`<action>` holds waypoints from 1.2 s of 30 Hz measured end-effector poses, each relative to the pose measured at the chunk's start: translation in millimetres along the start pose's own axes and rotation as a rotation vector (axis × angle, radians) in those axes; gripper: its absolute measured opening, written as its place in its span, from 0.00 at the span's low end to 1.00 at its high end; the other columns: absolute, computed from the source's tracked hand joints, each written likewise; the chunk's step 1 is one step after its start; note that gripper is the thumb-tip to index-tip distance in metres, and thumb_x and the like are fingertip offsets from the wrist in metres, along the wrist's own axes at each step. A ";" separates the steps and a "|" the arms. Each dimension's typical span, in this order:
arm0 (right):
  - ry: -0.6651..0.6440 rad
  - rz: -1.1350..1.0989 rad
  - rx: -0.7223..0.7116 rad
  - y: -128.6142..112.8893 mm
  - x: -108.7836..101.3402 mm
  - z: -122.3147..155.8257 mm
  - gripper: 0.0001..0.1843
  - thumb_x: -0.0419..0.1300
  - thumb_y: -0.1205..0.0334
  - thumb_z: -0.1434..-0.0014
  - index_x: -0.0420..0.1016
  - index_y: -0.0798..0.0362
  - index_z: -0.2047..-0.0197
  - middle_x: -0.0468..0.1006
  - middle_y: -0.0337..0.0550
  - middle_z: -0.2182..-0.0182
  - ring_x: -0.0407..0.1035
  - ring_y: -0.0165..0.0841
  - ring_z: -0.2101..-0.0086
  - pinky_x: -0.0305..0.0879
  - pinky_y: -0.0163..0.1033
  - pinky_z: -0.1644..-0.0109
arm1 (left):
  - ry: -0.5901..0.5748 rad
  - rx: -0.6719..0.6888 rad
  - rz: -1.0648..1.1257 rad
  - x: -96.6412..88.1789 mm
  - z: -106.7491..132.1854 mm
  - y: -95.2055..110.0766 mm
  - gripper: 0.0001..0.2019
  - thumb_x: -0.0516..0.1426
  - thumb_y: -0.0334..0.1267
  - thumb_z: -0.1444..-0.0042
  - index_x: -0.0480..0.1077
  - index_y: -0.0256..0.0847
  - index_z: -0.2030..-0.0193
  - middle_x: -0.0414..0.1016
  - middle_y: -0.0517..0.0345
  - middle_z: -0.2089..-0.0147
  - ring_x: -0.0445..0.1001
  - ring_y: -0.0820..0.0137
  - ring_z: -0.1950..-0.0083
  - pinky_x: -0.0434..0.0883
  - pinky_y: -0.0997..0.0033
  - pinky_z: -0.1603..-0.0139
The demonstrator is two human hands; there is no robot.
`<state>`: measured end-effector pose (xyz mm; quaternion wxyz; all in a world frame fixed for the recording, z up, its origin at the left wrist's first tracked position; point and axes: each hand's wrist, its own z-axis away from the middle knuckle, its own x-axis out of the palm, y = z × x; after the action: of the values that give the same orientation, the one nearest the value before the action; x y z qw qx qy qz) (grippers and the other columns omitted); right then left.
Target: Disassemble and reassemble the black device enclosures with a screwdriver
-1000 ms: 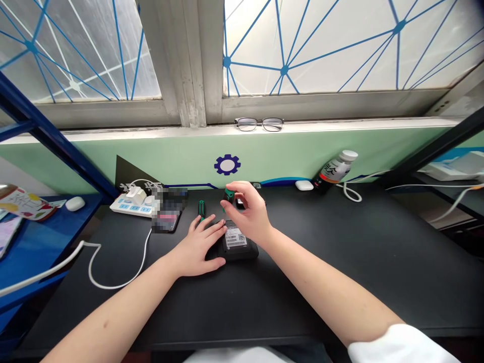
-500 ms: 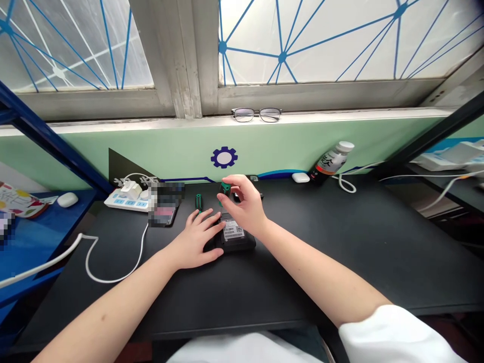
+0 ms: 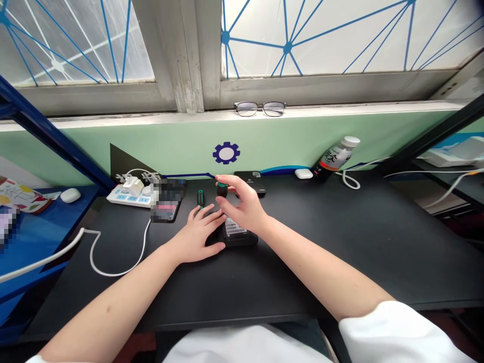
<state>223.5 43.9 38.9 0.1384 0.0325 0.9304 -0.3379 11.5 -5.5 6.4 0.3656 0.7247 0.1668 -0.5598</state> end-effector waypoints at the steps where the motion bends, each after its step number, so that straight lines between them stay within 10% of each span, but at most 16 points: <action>1: 0.004 0.016 -0.008 1.2 -0.1 -0.5 0.22 0.64 0.65 0.33 0.73 0.43 0.37 0.80 0.49 0.43 0.79 0.40 0.46 0.83 0.47 0.51 | 0.007 0.000 0.003 0.0 -0.2 0.2 0.35 0.62 0.49 0.33 0.62 0.50 0.21 0.64 0.48 0.21 0.52 0.40 0.18 0.46 0.25 0.20; 20: 0.064 0.006 0.074 1.1 -6.0 -6.1 0.20 0.64 0.60 0.32 0.72 0.41 0.39 0.76 0.45 0.47 0.75 0.37 0.54 0.83 0.45 0.57 | 0.030 0.011 -0.028 3.2 1.4 -3.5 0.30 0.62 0.52 0.33 0.70 0.50 0.26 0.59 0.43 0.19 0.51 0.39 0.18 0.47 0.26 0.21; 28: 0.099 -0.047 0.083 -5.3 -5.7 -9.7 0.20 0.65 0.54 0.31 0.71 0.41 0.37 0.76 0.46 0.47 0.76 0.36 0.56 0.83 0.45 0.55 | 0.030 0.015 0.005 1.6 0.1 -3.7 0.37 0.61 0.51 0.32 0.59 0.51 0.19 0.64 0.47 0.21 0.49 0.40 0.17 0.44 0.25 0.21; 36: 0.165 0.009 0.137 -15.3 -28.5 -8.2 0.22 0.65 0.49 0.31 0.69 0.41 0.37 0.74 0.48 0.46 0.75 0.39 0.52 0.83 0.45 0.56 | 0.127 -0.162 -0.078 4.9 -4.7 -4.5 0.33 0.55 0.54 0.29 0.65 0.41 0.23 0.62 0.42 0.20 0.46 0.38 0.16 0.43 0.24 0.21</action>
<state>246.5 38.2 62.3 0.0604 0.0737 0.9131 -0.3964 13.4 0.1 0.7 0.3895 0.7198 0.2624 -0.5112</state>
